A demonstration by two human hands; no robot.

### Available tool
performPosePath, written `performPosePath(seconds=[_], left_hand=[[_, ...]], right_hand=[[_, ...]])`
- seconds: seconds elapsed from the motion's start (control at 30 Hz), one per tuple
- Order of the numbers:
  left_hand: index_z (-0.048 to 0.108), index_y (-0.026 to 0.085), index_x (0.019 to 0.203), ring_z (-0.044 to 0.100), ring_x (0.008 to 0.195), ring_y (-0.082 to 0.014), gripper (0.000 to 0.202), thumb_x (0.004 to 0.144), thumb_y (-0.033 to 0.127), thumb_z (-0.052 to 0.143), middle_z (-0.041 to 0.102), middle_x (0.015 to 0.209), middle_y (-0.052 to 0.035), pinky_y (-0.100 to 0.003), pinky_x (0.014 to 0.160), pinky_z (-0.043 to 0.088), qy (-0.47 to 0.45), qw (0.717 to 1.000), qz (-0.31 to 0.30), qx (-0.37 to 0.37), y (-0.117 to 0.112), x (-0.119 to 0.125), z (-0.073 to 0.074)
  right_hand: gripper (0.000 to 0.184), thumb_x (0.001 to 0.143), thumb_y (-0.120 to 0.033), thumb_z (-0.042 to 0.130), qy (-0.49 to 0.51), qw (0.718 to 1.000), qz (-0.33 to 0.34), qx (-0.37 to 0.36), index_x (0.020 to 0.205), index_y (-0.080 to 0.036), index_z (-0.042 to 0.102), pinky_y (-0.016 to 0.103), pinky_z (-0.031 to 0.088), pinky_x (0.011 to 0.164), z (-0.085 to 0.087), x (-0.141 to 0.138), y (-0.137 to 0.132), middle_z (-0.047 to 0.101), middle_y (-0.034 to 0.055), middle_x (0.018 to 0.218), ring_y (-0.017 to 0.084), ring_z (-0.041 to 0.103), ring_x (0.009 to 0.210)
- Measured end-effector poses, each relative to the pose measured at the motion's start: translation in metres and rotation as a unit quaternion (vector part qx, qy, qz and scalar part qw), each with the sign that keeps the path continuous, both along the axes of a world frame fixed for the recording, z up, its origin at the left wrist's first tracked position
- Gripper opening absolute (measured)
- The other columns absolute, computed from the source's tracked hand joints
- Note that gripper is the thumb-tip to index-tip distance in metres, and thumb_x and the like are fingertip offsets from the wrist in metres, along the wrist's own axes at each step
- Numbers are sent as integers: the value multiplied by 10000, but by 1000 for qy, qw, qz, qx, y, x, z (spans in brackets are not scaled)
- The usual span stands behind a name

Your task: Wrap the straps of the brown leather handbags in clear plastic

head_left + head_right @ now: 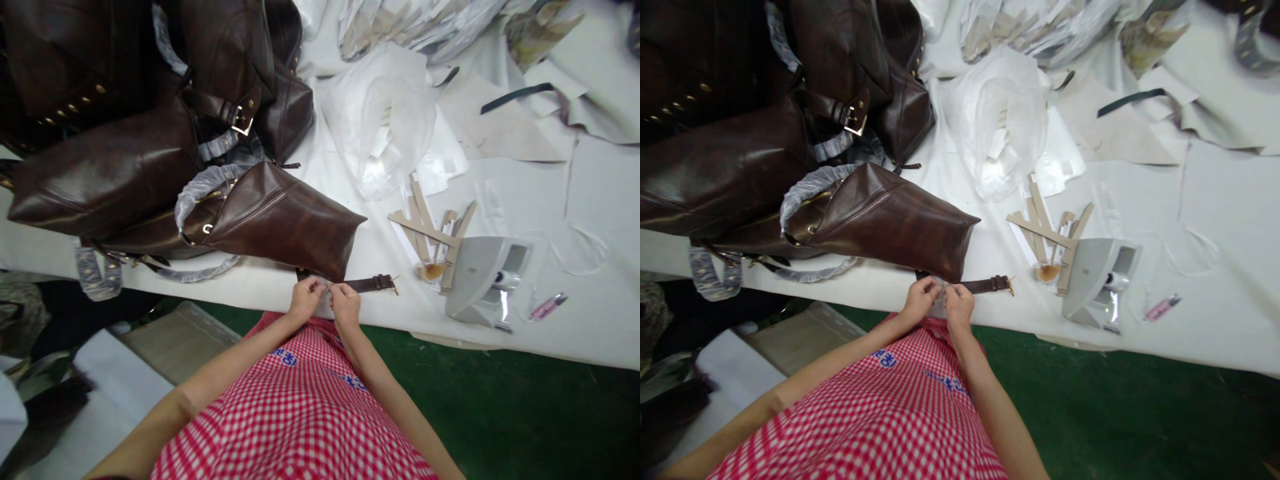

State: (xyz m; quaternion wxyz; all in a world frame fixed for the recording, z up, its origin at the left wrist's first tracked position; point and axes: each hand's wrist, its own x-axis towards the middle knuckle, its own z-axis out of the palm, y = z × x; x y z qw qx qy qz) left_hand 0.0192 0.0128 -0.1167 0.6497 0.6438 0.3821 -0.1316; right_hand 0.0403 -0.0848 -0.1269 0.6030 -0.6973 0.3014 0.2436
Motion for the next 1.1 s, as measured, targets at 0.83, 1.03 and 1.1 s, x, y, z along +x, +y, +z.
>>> performPosePath(seconds=[0.83, 1.03, 1.1], left_hand=[[662, 173, 833, 598, 807, -186, 123, 805, 262, 583, 636, 809, -55, -283, 781, 479, -86, 988, -117, 42, 5, -8, 8], [595, 144, 720, 586, 503, -134, 254, 739, 381, 686, 627, 596, -31, -249, 514, 474, 125, 961, 44, -241, 5, 2, -4], [601, 127, 672, 571, 469, -125, 311, 684, 405, 738, 627, 565, -43, -232, 483, 452, 129, 960, 5, -249, 8, 6, -4]], right_hand=[[288, 631, -414, 640, 10, 999, -7, 53, 509, -198, 493, 212, 242, 347, 4, 6, -2, 386, -82, 369, 69, 310, 350], [259, 631, -410, 617, 10, 998, -6, 56, 536, -193, 512, 211, 259, 362, 2, 5, -2, 409, -80, 399, 72, 322, 375], [271, 627, -417, 612, 8, 998, -2, 55, 519, -197, 498, 210, 265, 369, 1, 6, -2, 412, -80, 399, 72, 325, 381]])
